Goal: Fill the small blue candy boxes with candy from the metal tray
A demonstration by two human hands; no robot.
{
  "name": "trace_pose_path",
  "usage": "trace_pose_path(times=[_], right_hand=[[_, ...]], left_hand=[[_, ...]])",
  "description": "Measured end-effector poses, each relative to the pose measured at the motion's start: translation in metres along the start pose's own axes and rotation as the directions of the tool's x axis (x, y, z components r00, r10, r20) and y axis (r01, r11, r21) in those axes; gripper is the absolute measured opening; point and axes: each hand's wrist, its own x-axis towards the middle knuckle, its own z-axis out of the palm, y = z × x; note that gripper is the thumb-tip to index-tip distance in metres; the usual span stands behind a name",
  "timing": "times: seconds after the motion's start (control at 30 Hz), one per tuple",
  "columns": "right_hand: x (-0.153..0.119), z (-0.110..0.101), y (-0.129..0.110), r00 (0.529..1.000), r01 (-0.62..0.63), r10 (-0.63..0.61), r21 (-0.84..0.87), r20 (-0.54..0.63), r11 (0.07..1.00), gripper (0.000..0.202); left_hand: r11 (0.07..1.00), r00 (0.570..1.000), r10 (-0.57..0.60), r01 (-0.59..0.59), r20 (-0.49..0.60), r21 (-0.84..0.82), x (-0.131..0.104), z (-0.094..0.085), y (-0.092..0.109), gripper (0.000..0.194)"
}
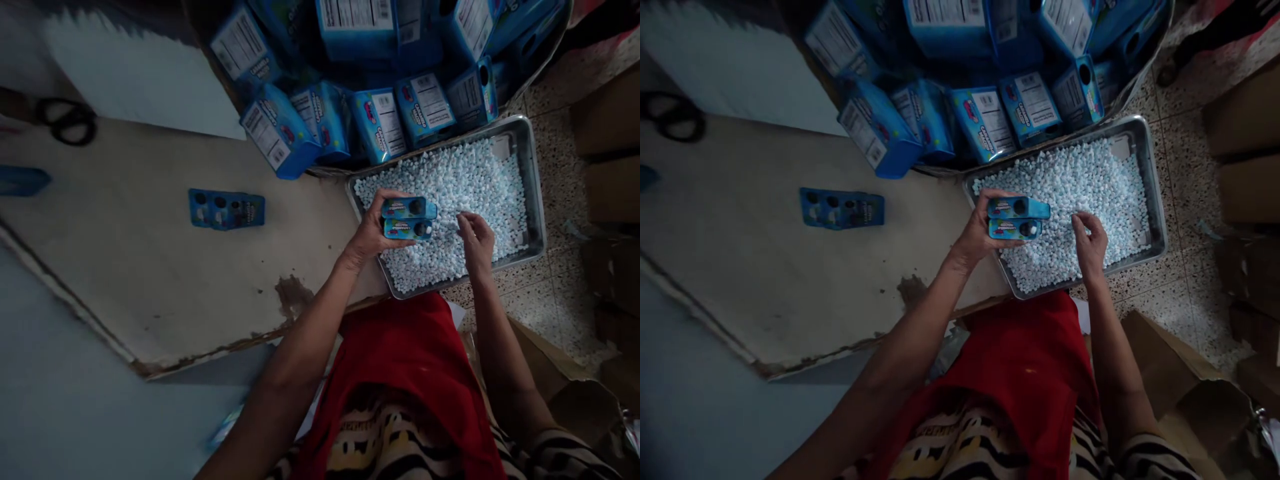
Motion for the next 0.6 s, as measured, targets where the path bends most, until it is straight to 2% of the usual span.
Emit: trace_pose_path(times=[0.07, 0.13, 0.2, 0.27, 0.37, 0.47, 0.6], right_hand=[[0.005, 0.003, 0.006, 0.984, 0.176, -0.173, -0.178, 0.032, 0.968, 0.034], [0.009, 0.006, 0.011, 0.948, 0.318, -0.302, -0.345, 0.1, 0.883, 0.031], [0.012, 0.008, 0.016, 0.913, 0.407, -0.365, -0.444, 0.181, 0.798, 0.03], [0.013, 0.01, 0.02, 0.889, 0.458, -0.39, -0.486, 0.242, 0.744, 0.03], [0.014, 0.008, 0.022, 0.854, 0.518, -0.448, -0.523, 0.266, 0.677, 0.032], [0.016, 0.006, 0.02, 0.817, 0.565, -0.491, -0.585, 0.302, 0.582, 0.041], [0.021, 0.014, 0.017, 0.757, 0.649, -0.435, -0.644, 0.488, 0.405, 0.07]], left_hand=[[0.999, 1.0, 0.017, -0.017, -0.01, -0.048, -0.004, -0.011, 0.002, 0.087], [0.996, 0.998, 0.061, -0.061, -0.009, -0.065, -0.009, -0.019, 0.007, 0.084], [0.995, 0.995, 0.094, -0.095, -0.026, -0.037, -0.019, -0.027, 0.014, 0.081], [0.996, 0.994, 0.079, -0.077, -0.081, 0.033, -0.034, -0.038, 0.022, 0.08], [0.988, 0.968, 0.031, 0.008, -0.248, 0.152, -0.066, -0.062, 0.027, 0.084], [0.975, 0.893, 0.027, 0.076, -0.449, 0.21, -0.097, -0.096, 0.009, 0.094], [0.966, 0.739, 0.009, 0.168, -0.673, 0.198, -0.118, -0.135, -0.044, 0.109]])
